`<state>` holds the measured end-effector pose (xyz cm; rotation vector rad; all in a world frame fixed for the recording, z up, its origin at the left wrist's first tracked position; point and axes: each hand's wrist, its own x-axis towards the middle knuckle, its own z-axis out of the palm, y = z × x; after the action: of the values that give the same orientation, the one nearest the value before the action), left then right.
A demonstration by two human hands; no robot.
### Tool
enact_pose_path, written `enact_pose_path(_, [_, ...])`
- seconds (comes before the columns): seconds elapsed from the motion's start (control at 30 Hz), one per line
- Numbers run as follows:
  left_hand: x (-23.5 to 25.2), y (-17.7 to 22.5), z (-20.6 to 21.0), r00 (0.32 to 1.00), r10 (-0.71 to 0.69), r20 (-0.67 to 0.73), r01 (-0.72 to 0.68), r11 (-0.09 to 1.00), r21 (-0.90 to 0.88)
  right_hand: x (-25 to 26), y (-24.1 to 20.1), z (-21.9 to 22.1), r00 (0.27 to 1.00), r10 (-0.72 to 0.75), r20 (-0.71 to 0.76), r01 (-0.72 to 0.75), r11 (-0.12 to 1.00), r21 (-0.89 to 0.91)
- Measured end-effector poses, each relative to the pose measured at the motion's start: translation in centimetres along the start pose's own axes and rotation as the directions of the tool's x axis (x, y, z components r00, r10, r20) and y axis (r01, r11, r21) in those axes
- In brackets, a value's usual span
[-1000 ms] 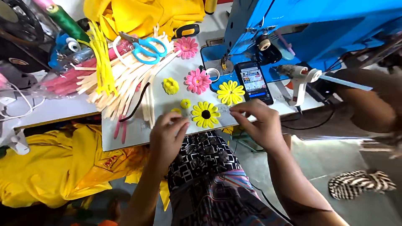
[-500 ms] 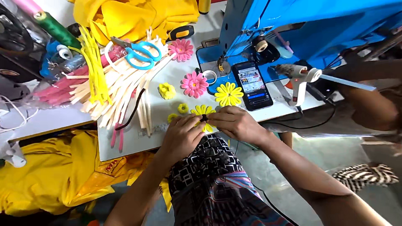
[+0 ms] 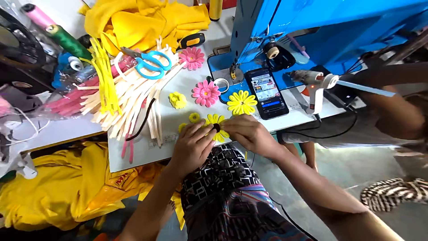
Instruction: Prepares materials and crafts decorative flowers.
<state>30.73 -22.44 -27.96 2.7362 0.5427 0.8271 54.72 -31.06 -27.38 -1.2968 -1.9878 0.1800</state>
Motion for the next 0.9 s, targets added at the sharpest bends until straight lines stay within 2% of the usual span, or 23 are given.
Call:
enact_pose_path(0.07, [-0.3,0.3,0.0,0.989,-0.064,-0.136,0.054,0.996,-0.074,-0.4,-0.7,-0.4,0.986,0.108,-0.124,-0.099,0.992,0.080])
enact_pose_path(0.13, [-0.8,0.9,-0.6,0.940,-0.182,-0.289,0.147,0.979,-0.139,-0.9,-1.4,-0.8,0.947,0.214,-0.240,-0.192,0.975,0.114])
enact_pose_path(0.23, [-2.2,1.1,-2.7,0.783,-0.329,-0.527,0.224,0.941,-0.255,-1.8,-1.9,-1.9,0.876,0.317,-0.363,-0.257,0.945,0.203])
enact_pose_path(0.37, [-5.0,1.2,-5.9,0.560,-0.475,-0.679,0.319,0.880,-0.352,-3.3,-3.0,-4.0,0.818,0.403,-0.410,-0.292,0.906,0.307])
enact_pose_path(0.4, [-5.2,1.3,-6.6,0.572,-0.502,-0.649,0.377,0.863,-0.336,-3.4,-3.3,-4.4,0.816,0.425,-0.391,-0.296,0.889,0.348])
enact_pose_path(0.5, [-4.6,1.3,-7.7,0.738,-0.587,-0.333,0.568,0.807,-0.164,-3.5,-4.1,-4.1,0.870,0.417,-0.265,-0.294,0.868,0.399])
enact_pose_path(0.57, [-2.9,1.2,-7.2,0.759,-0.635,-0.145,0.630,0.772,-0.079,-3.4,-4.6,-3.0,0.926,0.339,-0.169,-0.257,0.890,0.377])
enact_pose_path(0.63, [-1.3,0.9,-6.1,0.755,-0.654,-0.046,0.654,0.756,-0.029,-3.3,-4.9,-1.9,0.961,0.262,-0.092,-0.218,0.917,0.333])
enact_pose_path(0.77, [-0.1,0.1,-4.2,0.781,-0.624,-0.017,0.624,0.781,-0.007,-4.5,-5.4,-0.1,0.972,0.235,0.014,-0.227,0.919,0.322])
enact_pose_path(0.9, [0.5,0.6,-3.8,0.841,-0.536,-0.073,0.526,0.842,-0.119,-6.7,-5.6,1.7,0.962,0.251,0.109,-0.273,0.905,0.327])
